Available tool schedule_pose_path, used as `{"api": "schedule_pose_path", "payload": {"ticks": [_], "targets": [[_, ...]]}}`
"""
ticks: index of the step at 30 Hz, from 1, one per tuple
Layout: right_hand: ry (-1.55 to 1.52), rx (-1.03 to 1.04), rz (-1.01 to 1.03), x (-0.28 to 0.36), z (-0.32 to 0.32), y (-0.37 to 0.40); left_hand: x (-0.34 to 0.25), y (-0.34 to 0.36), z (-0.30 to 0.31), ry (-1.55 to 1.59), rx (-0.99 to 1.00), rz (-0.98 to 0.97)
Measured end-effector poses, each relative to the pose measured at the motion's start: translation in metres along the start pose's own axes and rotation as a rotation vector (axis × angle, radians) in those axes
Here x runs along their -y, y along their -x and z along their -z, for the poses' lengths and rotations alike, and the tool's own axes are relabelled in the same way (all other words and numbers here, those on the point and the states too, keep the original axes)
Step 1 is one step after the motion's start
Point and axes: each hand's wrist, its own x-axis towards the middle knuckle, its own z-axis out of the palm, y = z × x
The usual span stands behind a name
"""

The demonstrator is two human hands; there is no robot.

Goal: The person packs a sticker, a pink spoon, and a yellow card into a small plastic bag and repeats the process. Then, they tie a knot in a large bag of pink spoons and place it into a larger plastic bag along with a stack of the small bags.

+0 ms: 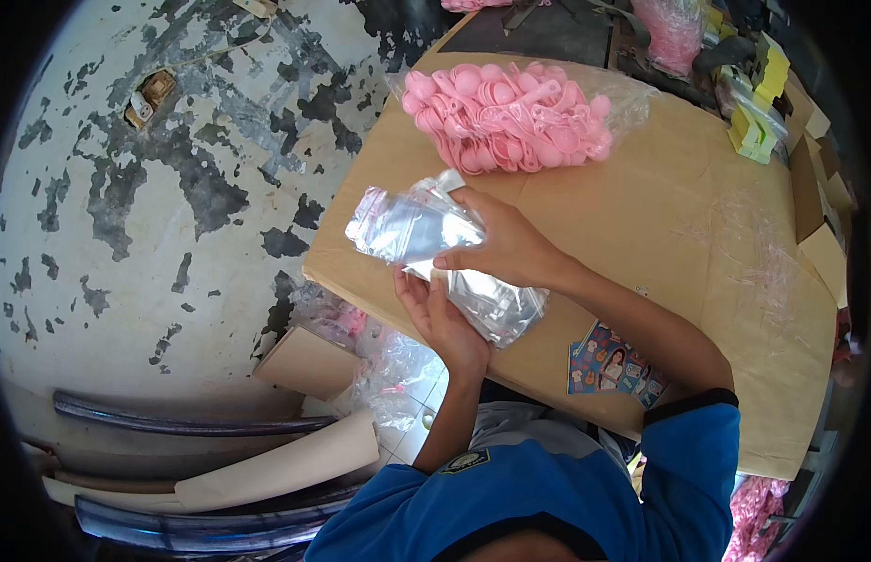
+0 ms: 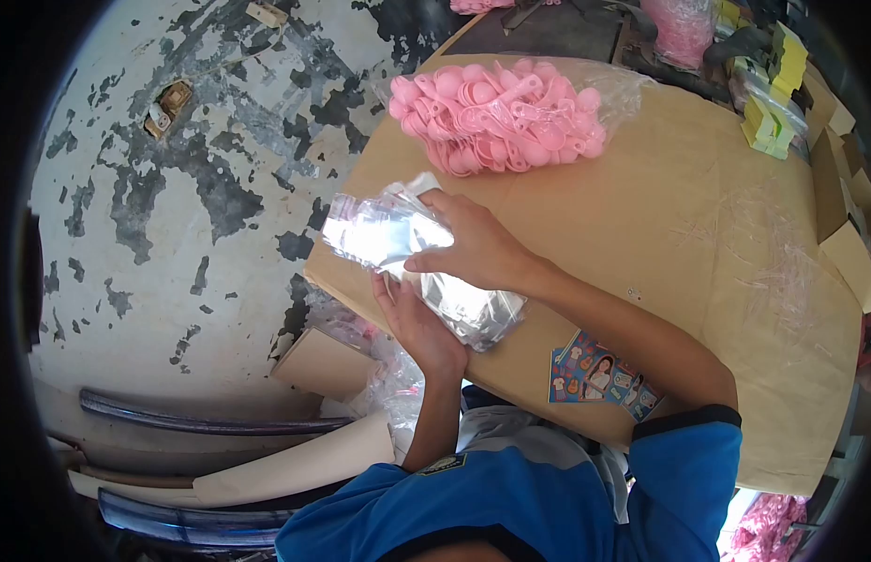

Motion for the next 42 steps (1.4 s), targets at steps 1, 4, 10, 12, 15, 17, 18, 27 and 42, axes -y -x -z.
{"api": "schedule_pose_path", "payload": {"ticks": [1,4,10,12,15,17,18,27,42], "targets": [[0.034,-0.044,0.049,0.001,0.000,-0.002,-0.004,0.000,-0.001,0.043,0.026,0.041],[-0.022,-0.003,-0.023,0.027,0.016,-0.005,-0.012,-0.005,0.004,0.020,0.212,0.175],[0.021,-0.068,0.063,0.041,0.028,-0.008,-0.013,-0.004,0.001,0.057,0.284,0.315],[0.044,-0.180,0.086,0.043,0.039,-0.011,-0.011,-0.009,0.007,0.089,0.330,0.257],[0.171,-0.379,0.165,0.053,0.065,-0.016,-0.018,-0.011,0.015,-0.047,0.276,0.200],[0.128,-0.385,0.105,0.067,0.088,-0.016,-0.022,-0.017,0.020,-0.340,0.276,0.101],[0.106,-0.388,0.075,0.074,0.099,-0.016,-0.023,-0.020,0.022,-0.485,0.276,0.052],[-0.061,-0.425,0.136,0.107,0.135,-0.004,-0.010,-0.017,0.003,-1.517,0.494,-0.415],[-0.024,-0.178,0.107,0.069,0.085,-0.009,-0.006,-0.044,0.016,-0.005,0.316,0.411]]}}
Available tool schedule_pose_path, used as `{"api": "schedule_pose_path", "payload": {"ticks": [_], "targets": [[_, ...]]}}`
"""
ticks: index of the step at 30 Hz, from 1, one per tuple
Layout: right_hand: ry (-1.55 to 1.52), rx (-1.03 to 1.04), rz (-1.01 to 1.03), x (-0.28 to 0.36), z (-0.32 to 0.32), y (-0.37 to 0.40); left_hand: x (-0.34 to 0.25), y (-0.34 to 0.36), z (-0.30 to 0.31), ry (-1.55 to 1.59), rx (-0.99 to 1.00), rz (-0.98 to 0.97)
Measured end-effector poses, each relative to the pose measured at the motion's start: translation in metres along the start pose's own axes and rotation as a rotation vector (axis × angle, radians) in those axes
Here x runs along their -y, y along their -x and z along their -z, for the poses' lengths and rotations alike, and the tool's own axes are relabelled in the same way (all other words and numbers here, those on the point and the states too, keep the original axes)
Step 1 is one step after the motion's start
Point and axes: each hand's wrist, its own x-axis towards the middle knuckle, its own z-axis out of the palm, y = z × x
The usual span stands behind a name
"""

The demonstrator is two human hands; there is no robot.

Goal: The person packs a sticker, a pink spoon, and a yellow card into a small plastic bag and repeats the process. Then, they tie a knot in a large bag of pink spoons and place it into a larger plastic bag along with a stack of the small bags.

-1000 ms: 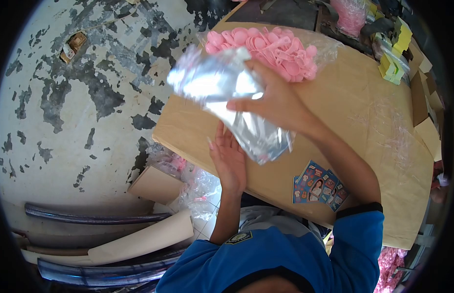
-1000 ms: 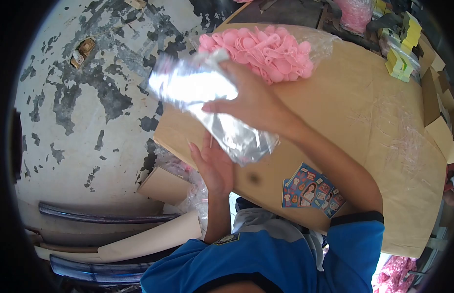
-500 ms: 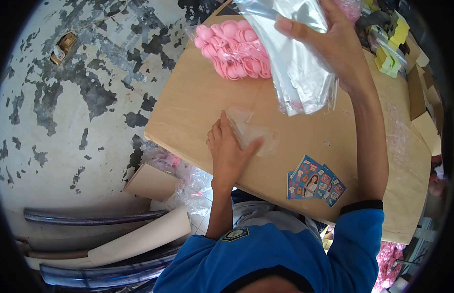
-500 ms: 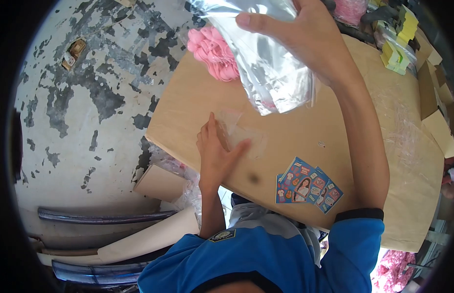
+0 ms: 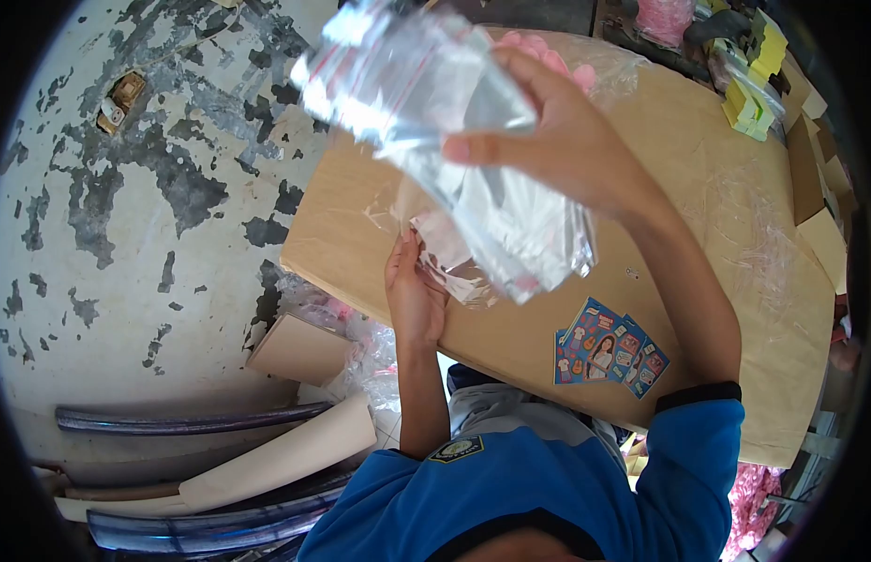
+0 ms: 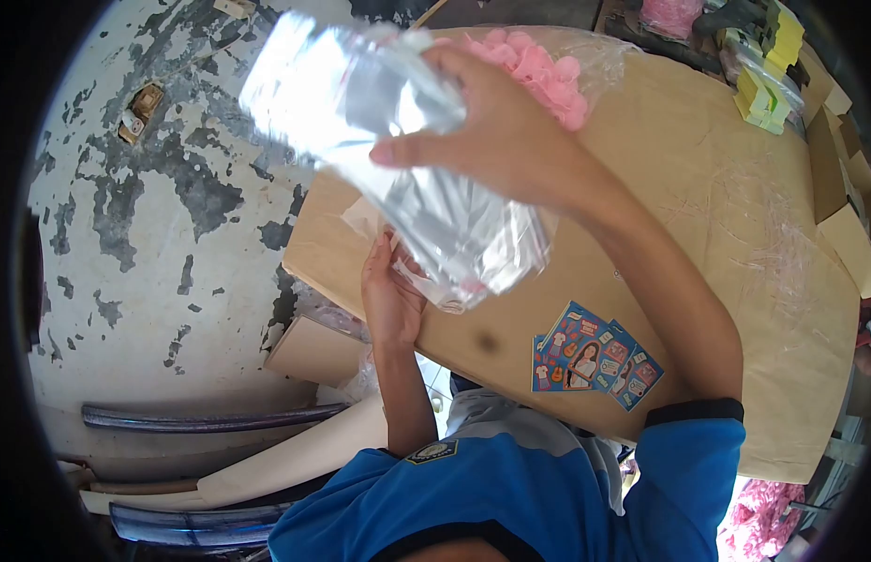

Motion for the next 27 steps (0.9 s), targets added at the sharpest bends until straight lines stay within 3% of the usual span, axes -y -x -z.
{"api": "schedule_pose_path", "payload": {"ticks": [6,9,14,17,23,26,27], "targets": [[-0.085,0.149,-0.204,-0.037,-0.045,0.018,0.005,0.010,-0.025,0.216,-0.095,0.040],[0.000,0.170,-0.206,-0.063,-0.054,0.022,-0.004,0.018,-0.034,0.316,0.057,0.101],[0.183,0.137,0.009,-0.070,-0.063,0.030,0.014,0.012,-0.030,0.082,-0.036,0.037],[0.497,0.062,0.023,-0.064,-0.066,0.033,0.011,0.014,-0.041,0.029,-0.078,-0.010],[0.153,0.067,0.031,-0.049,-0.059,0.027,0.007,0.011,-0.040,0.029,-0.117,-0.082],[0.053,0.649,-0.308,-0.020,-0.024,0.013,-0.002,0.007,-0.037,0.058,-0.106,-0.170],[0.080,0.629,-0.316,-0.024,-0.024,0.014,-0.005,0.006,-0.038,0.075,-0.096,-0.203]]}}
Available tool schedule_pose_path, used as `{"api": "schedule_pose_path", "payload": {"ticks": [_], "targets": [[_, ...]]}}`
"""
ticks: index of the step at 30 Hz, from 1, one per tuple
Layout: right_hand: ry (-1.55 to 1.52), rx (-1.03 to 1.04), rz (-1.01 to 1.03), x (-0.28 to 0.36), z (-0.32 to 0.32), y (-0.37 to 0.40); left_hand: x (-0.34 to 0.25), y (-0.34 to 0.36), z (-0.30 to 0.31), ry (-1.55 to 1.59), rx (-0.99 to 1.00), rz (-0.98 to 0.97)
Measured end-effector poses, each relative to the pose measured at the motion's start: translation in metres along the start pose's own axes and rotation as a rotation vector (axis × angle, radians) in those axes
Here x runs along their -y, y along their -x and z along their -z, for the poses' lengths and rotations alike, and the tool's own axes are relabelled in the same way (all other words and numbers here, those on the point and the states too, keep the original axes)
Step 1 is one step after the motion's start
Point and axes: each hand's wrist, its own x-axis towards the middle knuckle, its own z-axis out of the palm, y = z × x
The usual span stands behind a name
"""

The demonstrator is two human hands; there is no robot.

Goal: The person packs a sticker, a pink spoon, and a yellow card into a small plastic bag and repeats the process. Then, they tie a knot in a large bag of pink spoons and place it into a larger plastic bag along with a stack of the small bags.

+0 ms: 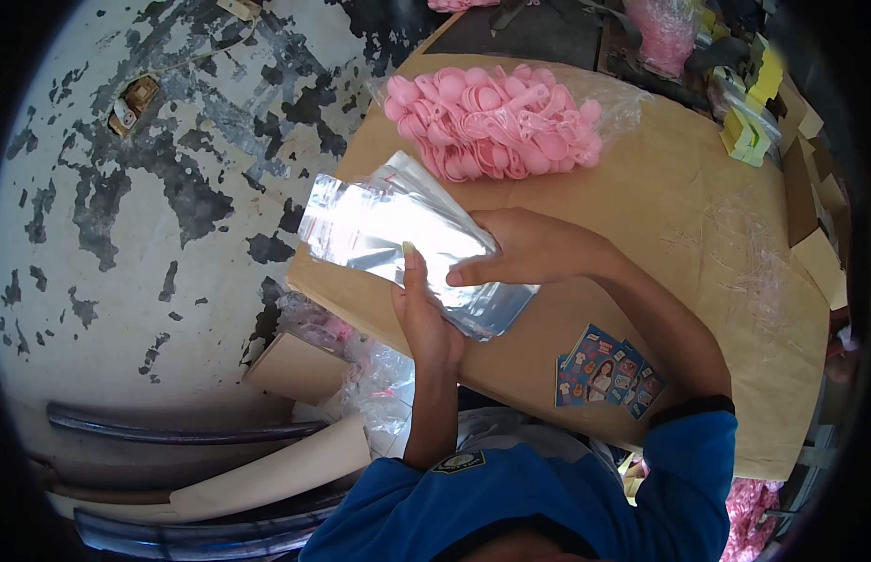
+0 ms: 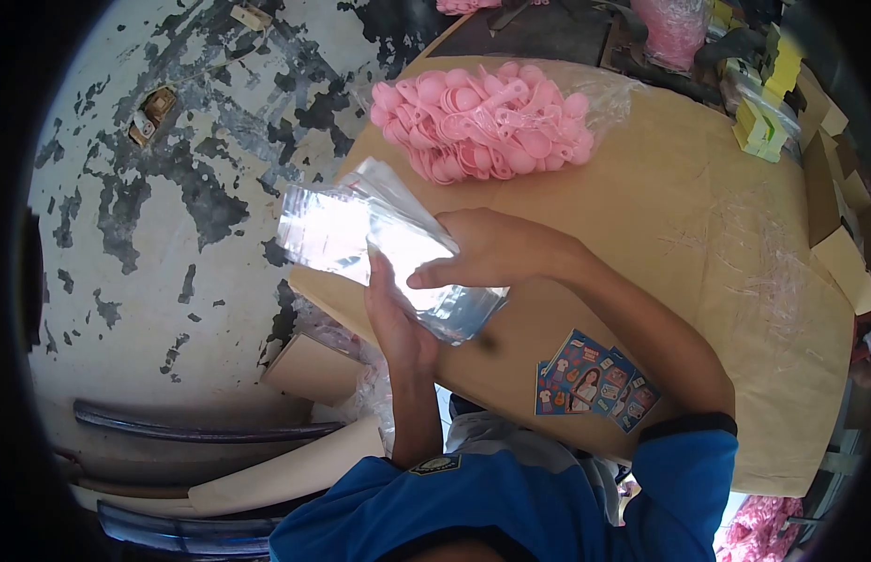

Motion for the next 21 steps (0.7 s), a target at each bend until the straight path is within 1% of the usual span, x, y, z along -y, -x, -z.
{"api": "schedule_pose_path", "payload": {"ticks": [1,3,5,6,8,10,11,12,14,15,16,18,19,20,21], "targets": [[0.019,-0.023,-0.016,-0.007,-0.003,-0.002,-0.004,0.003,-0.006,-0.029,-0.017,-0.024],[0.036,-0.081,-0.054,-0.004,-0.007,-0.001,-0.004,0.002,-0.005,0.055,0.031,0.045],[0.220,-0.234,0.126,-0.015,-0.008,-0.005,-0.003,-0.002,-0.001,0.112,0.061,0.114],[0.255,-0.263,0.142,-0.013,-0.007,-0.003,-0.003,-0.006,0.005,0.078,0.098,0.171],[0.327,-0.323,0.171,-0.010,-0.003,0.001,-0.003,-0.005,0.007,-0.017,0.111,0.152],[0.314,-0.312,0.106,0.001,0.005,0.009,0.001,-0.005,0.018,-0.067,0.082,0.092],[0.443,-0.354,0.085,0.013,0.008,0.012,0.001,-0.004,0.024,-0.095,0.068,0.068],[0.571,-0.395,0.057,0.027,0.013,0.016,-0.004,-0.001,0.029,-0.157,0.100,0.072],[0.880,-0.452,0.012,0.032,0.017,0.013,-0.016,0.005,0.035,-0.260,0.160,0.087],[1.049,-0.467,0.004,0.032,0.015,0.002,-0.018,0.008,0.041,-0.311,0.183,0.054],[1.210,-0.481,-0.001,0.030,0.009,-0.008,-0.018,0.010,0.043,-0.378,0.137,0.023],[1.413,-0.316,-0.006,-0.004,-0.015,-0.031,-0.019,0.013,0.046,-0.522,0.052,-0.036],[1.509,-0.268,-0.066,-0.014,-0.032,-0.036,-0.020,0.014,0.046,-0.546,0.036,-0.046],[1.605,-0.213,-0.121,-0.024,-0.050,-0.041,-0.018,0.015,0.050,-0.668,0.039,-0.079],[1.699,-0.190,-0.233,-0.025,-0.080,-0.035,-0.015,0.013,0.054,-0.786,0.043,-0.119]]}}
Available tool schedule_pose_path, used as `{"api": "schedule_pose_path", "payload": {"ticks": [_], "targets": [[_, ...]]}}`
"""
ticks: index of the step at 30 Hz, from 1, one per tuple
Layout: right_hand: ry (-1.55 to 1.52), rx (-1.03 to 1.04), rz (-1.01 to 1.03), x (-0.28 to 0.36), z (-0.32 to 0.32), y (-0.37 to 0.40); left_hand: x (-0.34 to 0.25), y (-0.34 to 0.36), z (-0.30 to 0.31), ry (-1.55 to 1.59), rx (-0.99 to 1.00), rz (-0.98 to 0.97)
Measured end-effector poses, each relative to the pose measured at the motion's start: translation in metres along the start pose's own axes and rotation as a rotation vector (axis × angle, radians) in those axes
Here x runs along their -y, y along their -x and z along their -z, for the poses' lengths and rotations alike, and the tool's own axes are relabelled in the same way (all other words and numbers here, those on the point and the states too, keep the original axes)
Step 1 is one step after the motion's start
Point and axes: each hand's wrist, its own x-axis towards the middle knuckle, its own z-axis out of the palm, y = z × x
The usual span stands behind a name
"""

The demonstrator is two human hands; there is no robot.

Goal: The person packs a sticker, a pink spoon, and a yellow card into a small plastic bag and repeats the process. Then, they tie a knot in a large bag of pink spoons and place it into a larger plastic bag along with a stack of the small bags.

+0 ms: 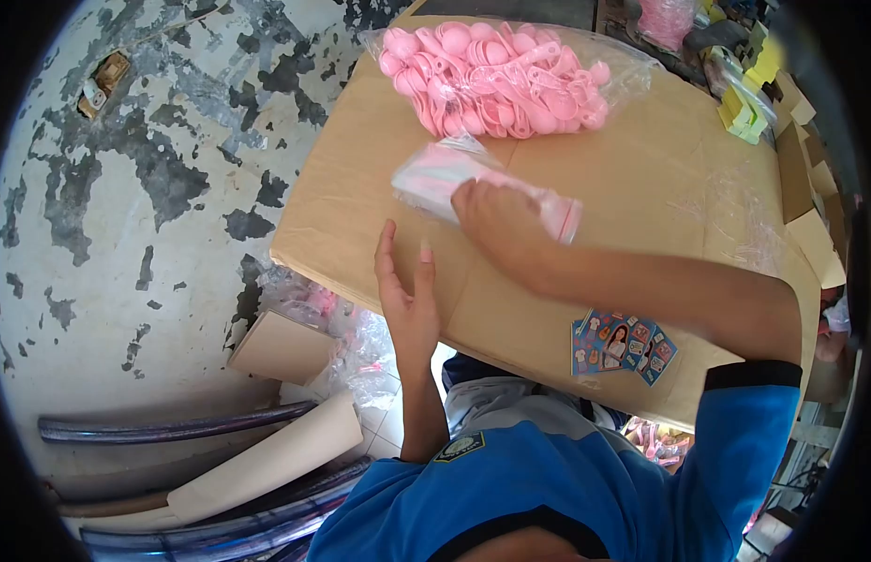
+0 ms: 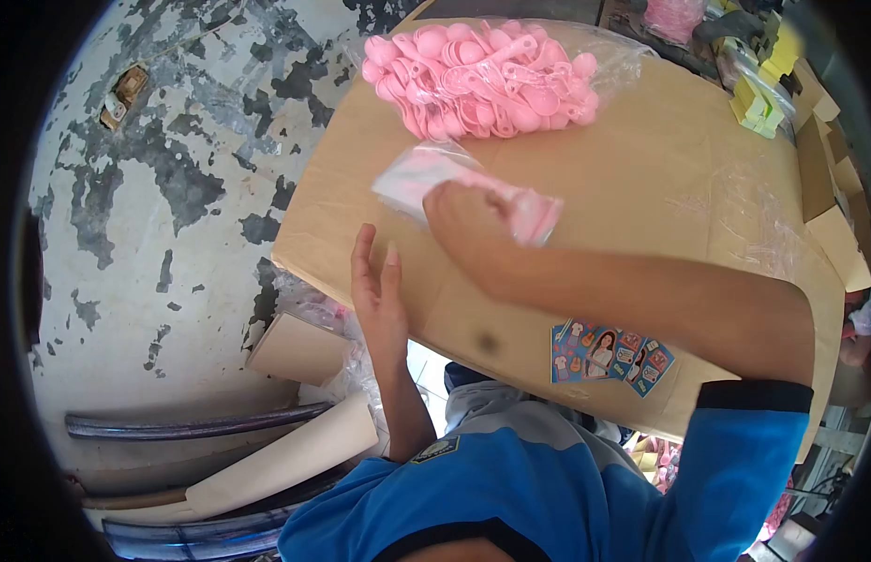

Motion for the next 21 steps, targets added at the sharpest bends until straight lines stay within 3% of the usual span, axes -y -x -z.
{"api": "schedule_pose_path", "payload": {"ticks": [1,5,7,11,14,17,19,21], "targets": [[0.110,0.072,-0.045,0.013,0.005,0.007,0.004,-0.001,0.001,-0.116,-0.010,-0.038],[-0.415,0.331,0.106,-0.017,0.031,0.001,0.005,0.001,0.006,-0.436,0.113,-0.225],[-0.520,0.307,0.169,-0.047,0.050,0.011,0.005,0.000,0.005,-0.487,0.161,-0.263],[-0.714,0.144,-0.009,-0.091,0.026,0.010,0.003,0.000,0.000,-0.640,0.240,-0.291],[-0.896,0.017,-0.014,-0.096,-0.023,0.012,0.001,0.002,-0.005,-0.700,0.210,-0.315],[-1.206,0.119,-0.052,-0.102,-0.043,0.005,0.000,0.002,-0.011,-0.719,0.163,-0.367],[-1.291,0.110,-0.125,-0.100,-0.037,0.005,-0.006,0.003,-0.015,-0.668,0.252,-0.402],[-1.317,-0.047,-0.086,-0.100,-0.045,0.002,-0.010,0.003,-0.017,-0.664,0.325,-0.435]]}}
